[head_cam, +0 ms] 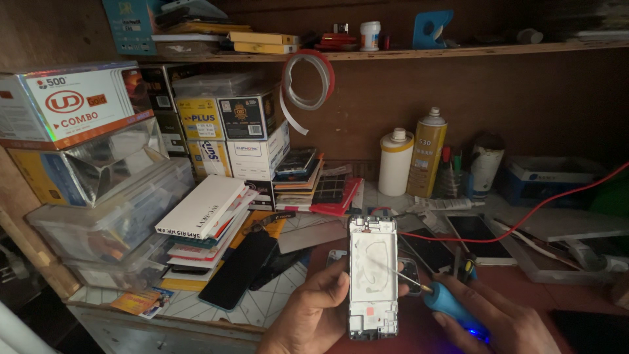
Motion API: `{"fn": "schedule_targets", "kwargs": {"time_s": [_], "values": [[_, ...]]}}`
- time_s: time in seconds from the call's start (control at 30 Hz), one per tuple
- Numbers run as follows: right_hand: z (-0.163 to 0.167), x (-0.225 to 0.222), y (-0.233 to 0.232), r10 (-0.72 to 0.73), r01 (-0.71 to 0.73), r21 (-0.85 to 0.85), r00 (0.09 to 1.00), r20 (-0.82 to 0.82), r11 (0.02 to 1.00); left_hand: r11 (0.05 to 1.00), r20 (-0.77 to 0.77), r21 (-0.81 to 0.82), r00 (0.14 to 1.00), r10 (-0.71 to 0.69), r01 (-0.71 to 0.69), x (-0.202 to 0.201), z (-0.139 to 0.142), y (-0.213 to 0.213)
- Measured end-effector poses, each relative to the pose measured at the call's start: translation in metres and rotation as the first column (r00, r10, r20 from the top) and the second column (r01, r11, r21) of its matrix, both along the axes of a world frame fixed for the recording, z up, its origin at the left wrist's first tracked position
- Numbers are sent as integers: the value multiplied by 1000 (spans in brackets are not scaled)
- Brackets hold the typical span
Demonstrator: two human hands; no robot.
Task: The person uses a blue electric screwdriver to remove screws from the back of a disassembled smartphone. They hold the phone in one hand and operate the tool with the other, working over a cluttered workbench.
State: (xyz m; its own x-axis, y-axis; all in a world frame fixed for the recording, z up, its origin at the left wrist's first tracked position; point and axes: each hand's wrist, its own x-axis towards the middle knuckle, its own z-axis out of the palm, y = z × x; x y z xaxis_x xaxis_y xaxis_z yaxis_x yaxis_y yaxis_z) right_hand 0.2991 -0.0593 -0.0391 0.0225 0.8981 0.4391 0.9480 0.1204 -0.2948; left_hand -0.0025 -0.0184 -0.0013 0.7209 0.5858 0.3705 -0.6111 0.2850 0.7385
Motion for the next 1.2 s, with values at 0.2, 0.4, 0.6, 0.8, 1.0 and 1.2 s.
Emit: {"fn": "schedule_targets", "kwargs": {"time_s": [0.2,0.4,0.6,0.8,1.0,1.2], "values": [[-1,1,2,-34,32,-105,999,-17,994,1000,-2,11,1000,5,-5,0,-1,2],[-2,2,3,-21,22,-61,1000,20,998,1000,-11,-26,1000,16,-16,0,-3,2],[-4,4,4,-14,15,-71,1000,20,997,999,-29,-38,999,20,-21,0,-3,2],[-2,5,5,-17,19,-113,1000,22,993,1000,-17,-4,1000,10,-10,-1,-3,1],[0,4,2,17,-17,-55,1000,-5,998,1000,-10,6,1000,4,-4,-1,-2,0],[3,2,0,25,-27,-68,1000,-19,997,1000,-7,16,1000,-2,2,-2,-2,0]]}}
